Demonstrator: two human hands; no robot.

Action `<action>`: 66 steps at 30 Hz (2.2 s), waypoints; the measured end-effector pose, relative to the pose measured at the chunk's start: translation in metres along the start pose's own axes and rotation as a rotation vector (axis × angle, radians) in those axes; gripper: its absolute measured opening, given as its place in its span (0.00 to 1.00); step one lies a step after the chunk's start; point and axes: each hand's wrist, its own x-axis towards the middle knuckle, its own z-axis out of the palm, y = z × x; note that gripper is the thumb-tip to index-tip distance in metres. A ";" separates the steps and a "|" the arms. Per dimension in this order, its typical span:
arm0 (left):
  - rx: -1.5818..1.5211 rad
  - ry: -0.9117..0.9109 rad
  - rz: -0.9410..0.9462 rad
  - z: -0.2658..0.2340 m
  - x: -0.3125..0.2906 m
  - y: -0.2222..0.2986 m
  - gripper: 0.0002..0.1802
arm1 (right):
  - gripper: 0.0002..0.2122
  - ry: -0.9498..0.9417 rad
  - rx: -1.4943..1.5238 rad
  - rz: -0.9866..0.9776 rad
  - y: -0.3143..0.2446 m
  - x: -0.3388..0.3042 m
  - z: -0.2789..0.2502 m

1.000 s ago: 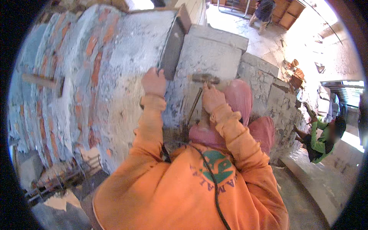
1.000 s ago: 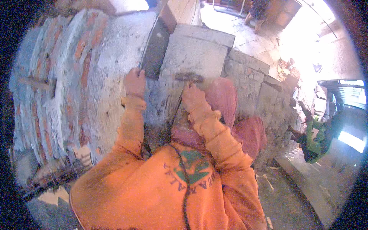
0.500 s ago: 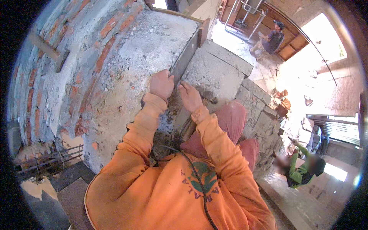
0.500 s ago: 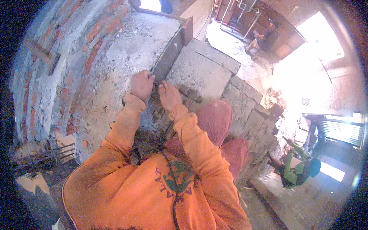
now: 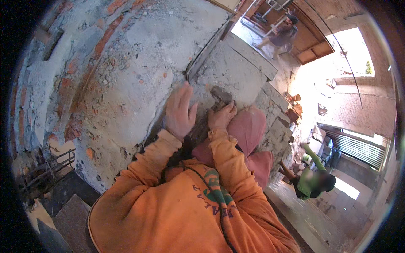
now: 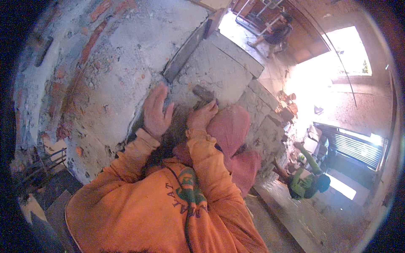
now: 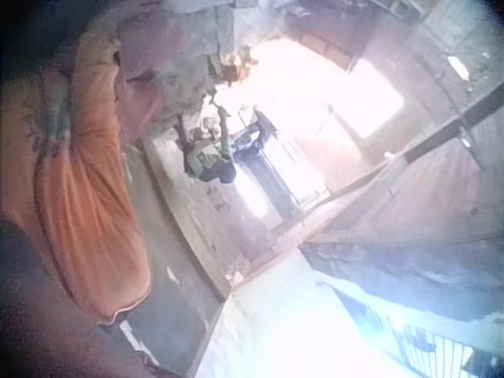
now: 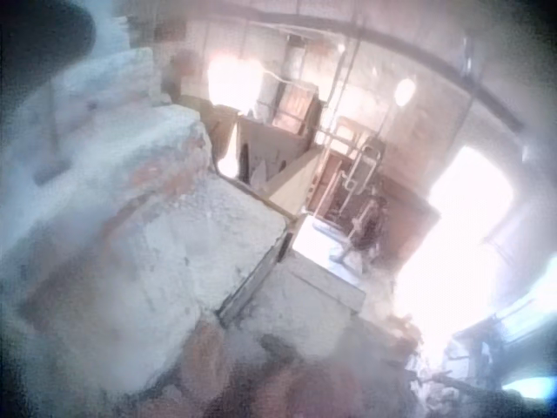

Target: The person uses a hammer and a chisel to chip away at and remove sections of tile and concrete from the surface of a set of stairs.

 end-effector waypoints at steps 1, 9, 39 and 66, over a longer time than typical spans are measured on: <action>0.038 0.045 0.024 -0.005 0.010 0.003 0.31 | 0.45 0.024 0.042 0.075 0.008 0.000 0.006; 0.364 -0.093 -0.093 -0.006 0.090 -0.012 0.36 | 0.35 0.008 0.405 0.219 0.003 0.021 0.011; 0.171 -0.116 -0.221 -0.002 0.104 -0.024 0.18 | 0.23 -0.187 0.084 -0.459 -0.193 0.168 -0.192; 0.148 -0.128 -0.220 -0.002 0.107 -0.021 0.13 | 0.14 -0.117 -0.565 -1.165 -0.259 0.283 -0.197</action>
